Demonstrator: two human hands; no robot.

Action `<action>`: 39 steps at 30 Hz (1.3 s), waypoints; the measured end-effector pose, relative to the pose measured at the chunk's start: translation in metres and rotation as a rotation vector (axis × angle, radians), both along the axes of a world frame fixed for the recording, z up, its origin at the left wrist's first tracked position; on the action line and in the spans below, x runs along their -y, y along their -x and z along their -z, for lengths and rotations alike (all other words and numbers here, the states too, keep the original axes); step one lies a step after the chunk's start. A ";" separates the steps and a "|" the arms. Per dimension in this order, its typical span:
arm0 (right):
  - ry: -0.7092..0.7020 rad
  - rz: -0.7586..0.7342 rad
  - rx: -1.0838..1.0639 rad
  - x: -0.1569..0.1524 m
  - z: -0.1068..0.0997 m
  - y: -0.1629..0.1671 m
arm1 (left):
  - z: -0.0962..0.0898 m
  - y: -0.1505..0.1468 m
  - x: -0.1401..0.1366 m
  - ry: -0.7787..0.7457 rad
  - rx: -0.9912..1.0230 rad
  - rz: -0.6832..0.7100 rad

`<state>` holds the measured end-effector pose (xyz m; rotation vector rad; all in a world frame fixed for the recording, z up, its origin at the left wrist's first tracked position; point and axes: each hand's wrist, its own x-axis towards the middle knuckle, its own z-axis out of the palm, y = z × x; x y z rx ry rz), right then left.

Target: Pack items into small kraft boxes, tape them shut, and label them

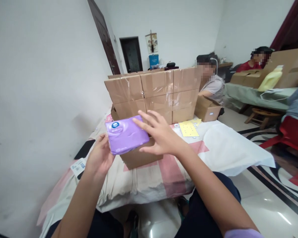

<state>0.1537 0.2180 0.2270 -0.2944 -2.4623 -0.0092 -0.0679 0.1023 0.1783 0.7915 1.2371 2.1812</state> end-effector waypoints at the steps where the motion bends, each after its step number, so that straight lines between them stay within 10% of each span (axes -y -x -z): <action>1: -0.007 -0.024 0.046 0.005 -0.006 0.007 | -0.001 -0.006 -0.003 0.011 -0.044 0.020; 9: 0.312 -0.096 -0.100 -0.018 0.002 0.009 | -0.004 0.008 -0.003 0.263 -0.791 0.093; 17: 1.025 -0.353 -0.042 -0.050 0.030 0.003 | 0.009 -0.012 0.014 0.486 -1.448 0.190; 23: 0.677 -0.230 0.292 -0.029 0.008 -0.006 | 0.009 -0.034 0.046 0.351 -1.946 0.141; 30: 0.277 0.075 0.422 0.012 0.043 0.017 | 0.030 -0.034 0.061 0.146 -2.038 0.087; 39: 0.178 0.097 0.420 0.009 0.064 0.021 | 0.033 -0.031 0.060 0.117 -2.046 0.076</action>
